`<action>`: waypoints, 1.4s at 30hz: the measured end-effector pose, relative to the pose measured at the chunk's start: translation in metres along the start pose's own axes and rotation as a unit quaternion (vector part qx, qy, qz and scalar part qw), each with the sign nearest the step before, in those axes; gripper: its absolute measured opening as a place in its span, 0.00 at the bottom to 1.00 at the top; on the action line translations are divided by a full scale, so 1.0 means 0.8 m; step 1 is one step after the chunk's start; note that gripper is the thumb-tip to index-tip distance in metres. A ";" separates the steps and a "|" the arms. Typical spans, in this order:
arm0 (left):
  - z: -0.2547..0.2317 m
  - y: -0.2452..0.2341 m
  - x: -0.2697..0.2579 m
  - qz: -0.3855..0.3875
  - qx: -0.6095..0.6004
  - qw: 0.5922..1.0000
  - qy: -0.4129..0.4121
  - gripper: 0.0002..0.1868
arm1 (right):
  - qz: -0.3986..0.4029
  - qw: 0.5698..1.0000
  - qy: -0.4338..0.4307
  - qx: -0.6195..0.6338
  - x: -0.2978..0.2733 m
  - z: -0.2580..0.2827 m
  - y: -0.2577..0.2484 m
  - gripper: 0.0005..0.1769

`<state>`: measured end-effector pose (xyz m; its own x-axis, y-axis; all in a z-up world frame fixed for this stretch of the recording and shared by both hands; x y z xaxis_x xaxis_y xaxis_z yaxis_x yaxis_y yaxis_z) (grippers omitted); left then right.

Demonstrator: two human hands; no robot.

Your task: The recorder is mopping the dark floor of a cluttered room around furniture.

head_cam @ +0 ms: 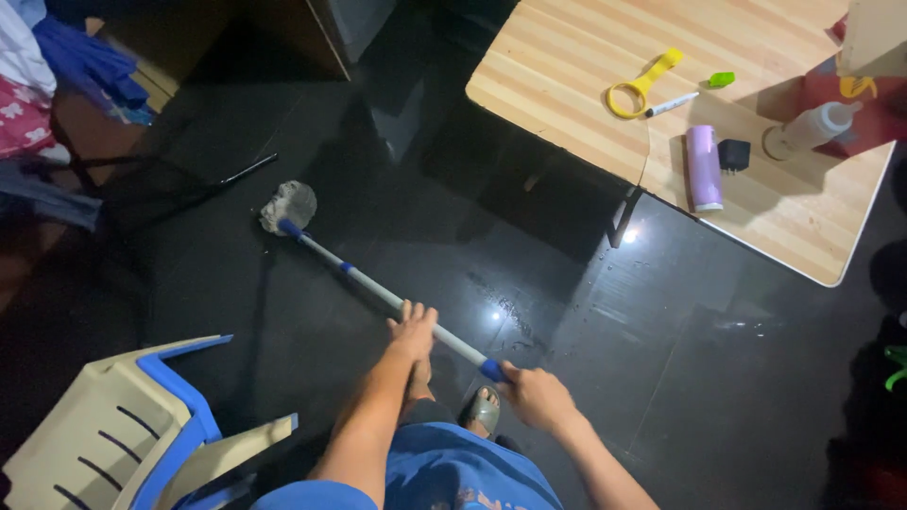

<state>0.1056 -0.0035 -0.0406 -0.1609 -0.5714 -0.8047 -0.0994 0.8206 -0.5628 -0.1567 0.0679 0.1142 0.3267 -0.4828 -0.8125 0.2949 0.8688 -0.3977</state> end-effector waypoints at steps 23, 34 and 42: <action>-0.507 0.062 -0.095 0.037 -0.037 0.911 0.410 0.24 | 0.052 0.908 0.371 0.188 -0.339 -0.538 -0.038 0.39; -0.203 0.008 0.010 -0.094 -0.046 0.982 0.159 0.19 | 0.010 0.991 0.090 0.101 -0.117 -0.151 -0.144 0.21; 0.040 -0.036 -0.011 -0.082 -0.089 0.987 -0.101 0.24 | 0.010 0.999 -0.049 -0.005 0.039 0.071 -0.069 0.18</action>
<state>0.1411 -0.0223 -0.0231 0.0694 -0.6723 -0.7370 -0.2817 0.6955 -0.6610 -0.1120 -0.0015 0.1346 0.4181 -0.4732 -0.7754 0.2787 0.8793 -0.3863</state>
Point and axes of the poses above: each hand's wrist, its own x-axis towards the middle knuckle, its own y-axis out of the palm, z = x × y, the point moved 1 cm from there along x, towards the middle knuckle, and after that the axes turned 15 degrees about z, right-handed, at the moved point
